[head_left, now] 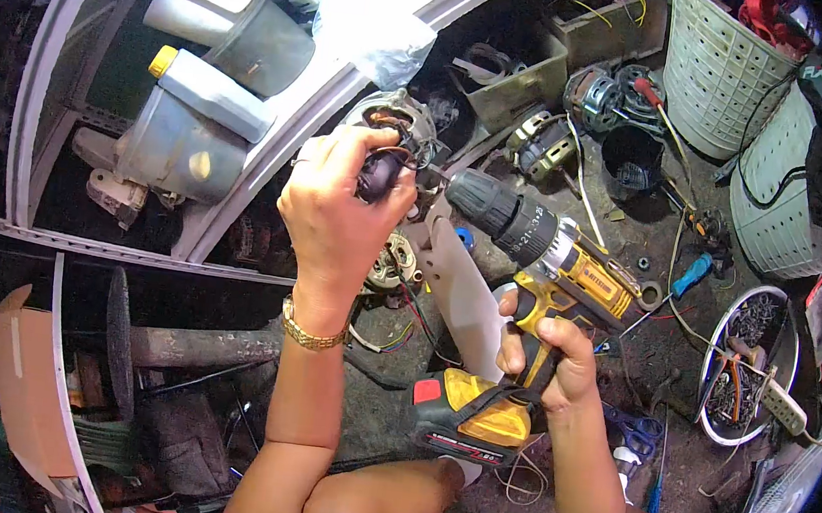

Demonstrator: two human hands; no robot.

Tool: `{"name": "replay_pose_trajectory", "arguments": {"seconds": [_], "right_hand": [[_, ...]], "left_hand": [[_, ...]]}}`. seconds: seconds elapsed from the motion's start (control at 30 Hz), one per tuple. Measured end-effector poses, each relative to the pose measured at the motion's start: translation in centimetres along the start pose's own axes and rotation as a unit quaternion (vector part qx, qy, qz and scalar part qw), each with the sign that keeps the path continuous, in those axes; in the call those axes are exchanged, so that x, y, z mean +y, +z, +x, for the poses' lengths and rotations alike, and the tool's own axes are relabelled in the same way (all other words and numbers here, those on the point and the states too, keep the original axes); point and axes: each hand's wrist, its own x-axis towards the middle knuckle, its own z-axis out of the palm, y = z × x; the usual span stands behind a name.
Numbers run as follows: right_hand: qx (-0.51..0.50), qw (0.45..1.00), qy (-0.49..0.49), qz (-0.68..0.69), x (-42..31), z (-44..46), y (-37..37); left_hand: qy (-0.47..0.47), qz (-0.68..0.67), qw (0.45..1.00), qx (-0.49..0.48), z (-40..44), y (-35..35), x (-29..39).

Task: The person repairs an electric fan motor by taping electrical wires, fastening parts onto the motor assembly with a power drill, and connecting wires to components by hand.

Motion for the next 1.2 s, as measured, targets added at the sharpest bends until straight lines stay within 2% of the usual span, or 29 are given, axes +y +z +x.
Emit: {"name": "replay_pose_trajectory", "arguments": {"seconds": [0.43,0.93,1.2], "right_hand": [[-0.032,0.997,0.01,0.068,1.1,0.2,0.2],[-0.026,0.986,0.018,0.166,4.8,0.3,0.9],[0.031,0.997,-0.003,0.071,4.7,0.1,2.8]], "left_hand": [[0.023,0.0,1.0,0.005,0.1,0.0,0.3],[0.002,-0.007,1.0,0.009,-0.5,0.2,0.4],[0.003,-0.019,1.0,0.013,-0.5,0.0,0.3]]}}
